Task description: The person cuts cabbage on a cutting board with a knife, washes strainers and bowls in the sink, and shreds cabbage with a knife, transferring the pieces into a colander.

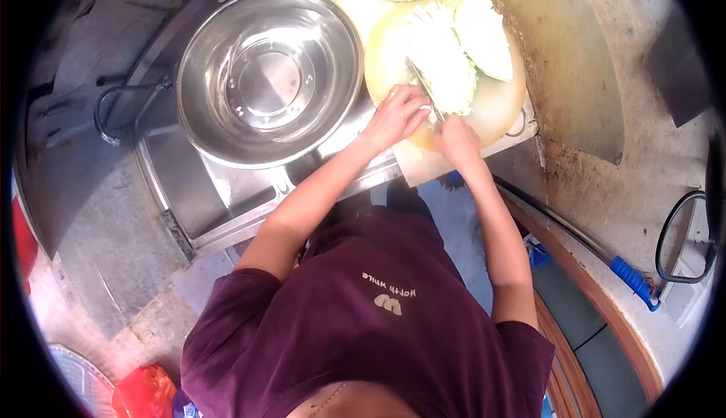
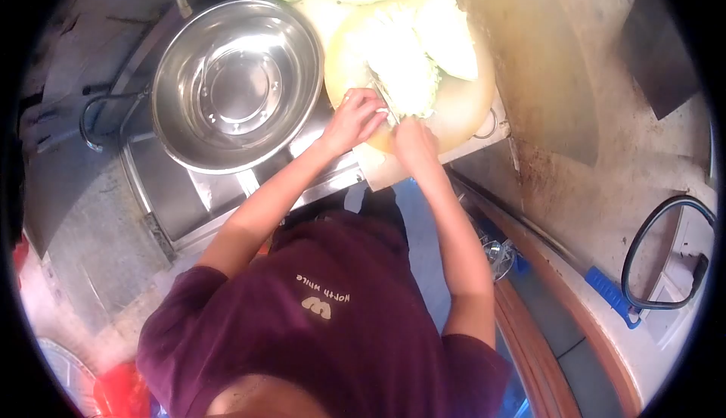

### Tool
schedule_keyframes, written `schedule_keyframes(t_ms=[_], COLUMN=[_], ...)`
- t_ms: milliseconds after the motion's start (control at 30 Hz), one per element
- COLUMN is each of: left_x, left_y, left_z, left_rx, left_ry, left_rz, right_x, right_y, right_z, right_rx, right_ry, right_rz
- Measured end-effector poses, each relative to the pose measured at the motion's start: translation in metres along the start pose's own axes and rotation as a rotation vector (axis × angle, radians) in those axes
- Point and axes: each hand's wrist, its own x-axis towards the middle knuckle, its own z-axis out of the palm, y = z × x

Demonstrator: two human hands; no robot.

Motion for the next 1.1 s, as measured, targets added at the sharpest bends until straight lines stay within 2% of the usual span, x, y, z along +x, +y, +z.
schedule_keyframes(t_ms=[100,200,300,500,600,800,900,1000,1100], left_x=[-0.007,-0.013,-0.019,-0.009,-0.005,-0.009,-0.017,-0.024,-0.024], left_y=[-0.001,0.003,-0.001,0.002,0.003,0.002,0.000,-0.001,-0.004], left_z=[0.001,0.000,0.002,-0.001,-0.001,0.002,0.002,0.001,0.000], left_rx=[0.040,0.061,0.088,0.049,0.050,0.032,0.030,0.056,0.084], left_ry=[0.017,0.054,0.096,0.046,0.054,0.027,0.061,0.067,0.060], left_rz=[-0.039,-0.049,-0.026,-0.023,-0.031,-0.080,-0.069,-0.121,-0.099], right_x=[0.013,0.015,-0.014,-0.057,-0.048,0.011,0.009,-0.014,-0.040], right_y=[-0.001,0.007,0.002,-0.003,-0.002,-0.002,0.008,0.006,0.001], right_z=[-0.002,-0.014,-0.026,-0.046,-0.044,0.001,-0.013,-0.027,-0.040], right_rx=[0.021,0.197,0.072,-0.083,-0.081,-0.016,0.113,0.039,-0.090], right_ry=[-0.013,-0.156,0.002,-0.054,-0.086,0.012,-0.091,0.004,-0.030], right_rz=[0.017,0.094,-0.044,-0.003,0.008,-0.007,0.042,-0.035,-0.049])
